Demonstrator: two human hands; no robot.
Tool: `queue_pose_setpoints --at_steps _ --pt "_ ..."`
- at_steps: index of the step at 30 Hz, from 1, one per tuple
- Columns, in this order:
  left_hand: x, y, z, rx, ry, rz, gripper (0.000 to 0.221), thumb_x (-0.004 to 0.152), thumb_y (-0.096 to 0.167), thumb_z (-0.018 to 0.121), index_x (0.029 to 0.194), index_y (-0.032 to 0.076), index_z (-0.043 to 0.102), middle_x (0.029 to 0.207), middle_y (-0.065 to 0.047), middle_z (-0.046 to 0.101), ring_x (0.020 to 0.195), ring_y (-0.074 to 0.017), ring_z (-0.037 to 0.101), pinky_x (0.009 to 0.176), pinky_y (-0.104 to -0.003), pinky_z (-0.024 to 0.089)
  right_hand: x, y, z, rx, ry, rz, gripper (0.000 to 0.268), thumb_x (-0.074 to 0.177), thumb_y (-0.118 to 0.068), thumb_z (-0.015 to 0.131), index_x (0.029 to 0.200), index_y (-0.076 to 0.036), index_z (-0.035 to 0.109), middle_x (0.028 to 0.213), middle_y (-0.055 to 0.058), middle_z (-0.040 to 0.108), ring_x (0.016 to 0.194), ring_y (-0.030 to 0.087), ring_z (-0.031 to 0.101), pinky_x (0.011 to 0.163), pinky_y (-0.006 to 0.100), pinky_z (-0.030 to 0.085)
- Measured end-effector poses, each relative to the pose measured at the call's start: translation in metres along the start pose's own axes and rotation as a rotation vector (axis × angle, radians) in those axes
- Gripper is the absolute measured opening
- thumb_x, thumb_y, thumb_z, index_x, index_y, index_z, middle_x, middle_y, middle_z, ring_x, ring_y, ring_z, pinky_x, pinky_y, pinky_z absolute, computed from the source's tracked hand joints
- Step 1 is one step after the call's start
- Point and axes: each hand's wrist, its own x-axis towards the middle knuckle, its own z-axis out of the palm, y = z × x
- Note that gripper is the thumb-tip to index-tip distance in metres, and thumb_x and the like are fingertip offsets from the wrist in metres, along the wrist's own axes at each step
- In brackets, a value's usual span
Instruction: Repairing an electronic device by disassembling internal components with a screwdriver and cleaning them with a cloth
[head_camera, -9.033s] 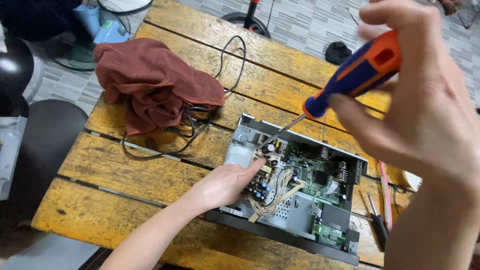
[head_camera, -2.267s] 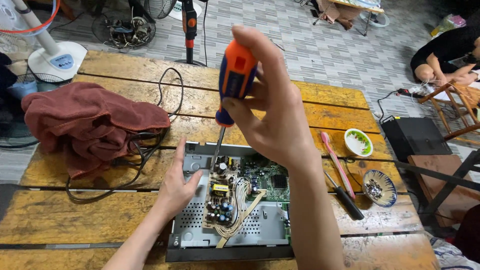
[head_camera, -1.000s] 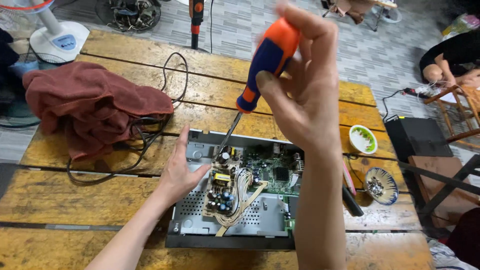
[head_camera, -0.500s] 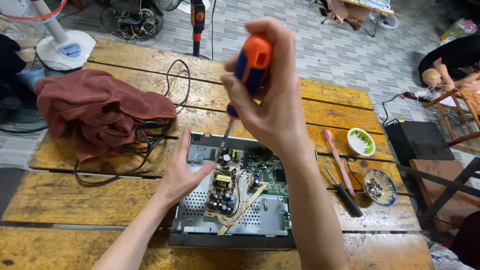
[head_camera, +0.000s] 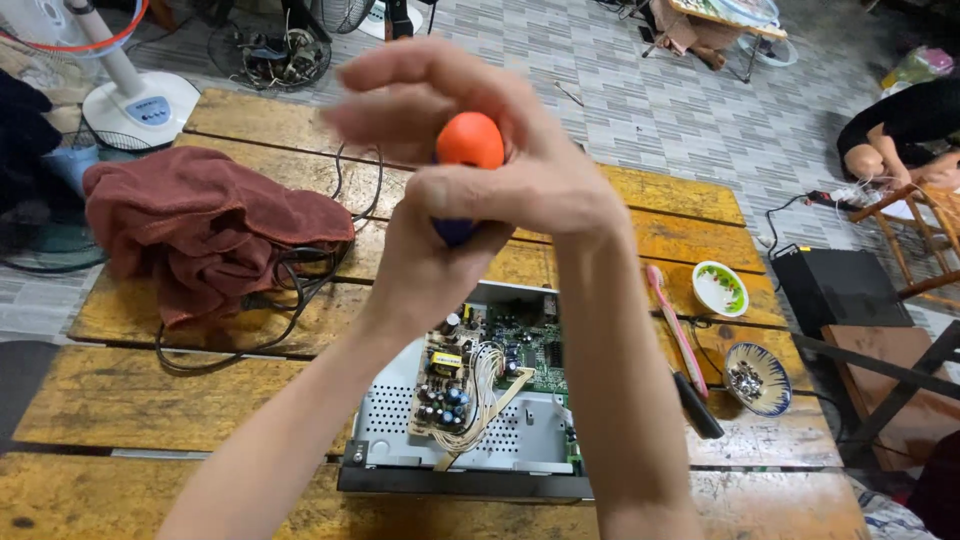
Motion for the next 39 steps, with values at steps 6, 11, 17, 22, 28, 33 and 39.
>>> queue_pose_setpoints --at_steps 6,11,17,22,28,33,39 --pt "0.017 -0.066 0.000 -0.325 -0.128 -0.010 0.086 0.075 -0.008 0.077 0.142 0.009 0.027 0.128 -0.015 0.057 0.116 -0.0214 0.060 0.094 -0.033 0.058 0.014 0.010 0.036 -0.360 0.612 0.006 0.021 0.088 -0.032 0.062 0.077 -0.016 0.056 0.073 -0.007 0.054 0.072 0.005 0.054 0.069 0.022 0.049" --pt "0.028 -0.097 -0.033 -0.042 -0.462 0.053 0.033 0.090 0.004 0.064 0.119 0.012 0.050 0.085 0.002 0.053 0.078 -0.0073 0.048 0.070 -0.029 0.043 0.017 0.004 0.050 -0.320 0.656 -0.049 0.035 0.089 -0.047 0.060 0.082 -0.014 0.051 0.058 0.000 0.055 0.050 0.009 0.059 0.049 0.021 0.054" --pt "0.030 -0.019 -0.024 -0.208 -0.704 -0.040 0.028 0.079 0.004 0.051 0.065 0.017 0.030 0.054 0.004 0.030 0.051 -0.0067 0.030 0.044 -0.024 0.022 0.002 0.005 0.012 -0.087 0.234 0.033 0.019 0.085 -0.015 0.062 0.103 -0.008 0.066 0.098 0.004 0.066 0.091 0.014 0.070 0.089 0.031 0.067" --pt "0.019 -0.027 -0.014 -0.098 -0.476 -0.014 0.052 0.080 0.008 0.065 0.130 0.007 0.050 0.116 -0.011 0.065 0.112 -0.0167 0.060 0.089 -0.032 0.060 0.007 0.010 0.044 -0.067 0.543 0.013 0.027 0.090 -0.034 0.067 0.085 -0.009 0.059 0.062 0.001 0.050 0.053 0.005 0.049 0.079 0.033 0.069" --pt "0.004 -0.033 0.004 0.008 -0.061 0.027 0.023 0.081 0.010 0.055 0.104 0.004 0.056 0.076 -0.012 0.067 0.068 -0.0240 0.068 0.050 -0.034 0.054 0.013 0.017 0.056 -0.606 0.864 -0.181 0.029 0.105 -0.028 0.059 0.087 -0.007 0.051 0.068 0.002 0.051 0.057 0.010 0.054 0.055 0.025 0.045" --pt "0.004 -0.040 0.001 -0.153 -0.068 -0.089 0.015 0.090 0.022 0.069 0.083 0.012 0.062 0.063 0.002 0.053 0.057 -0.0099 0.042 0.050 -0.025 0.034 0.000 -0.003 0.039 -0.328 0.500 0.068 0.036 0.098 -0.013 0.053 0.132 -0.008 0.046 0.102 0.008 0.064 0.094 0.018 0.067 0.090 0.031 0.060" --pt "0.019 -0.039 -0.014 -0.225 -0.323 -0.212 0.027 0.082 0.016 0.064 0.067 0.020 0.042 0.060 0.006 0.041 0.057 -0.0066 0.036 0.050 -0.024 0.026 -0.001 0.025 0.040 -0.338 0.689 -0.058 0.027 0.099 -0.001 0.056 0.125 -0.009 0.054 0.108 0.017 0.073 0.094 0.023 0.077 0.083 0.031 0.067"
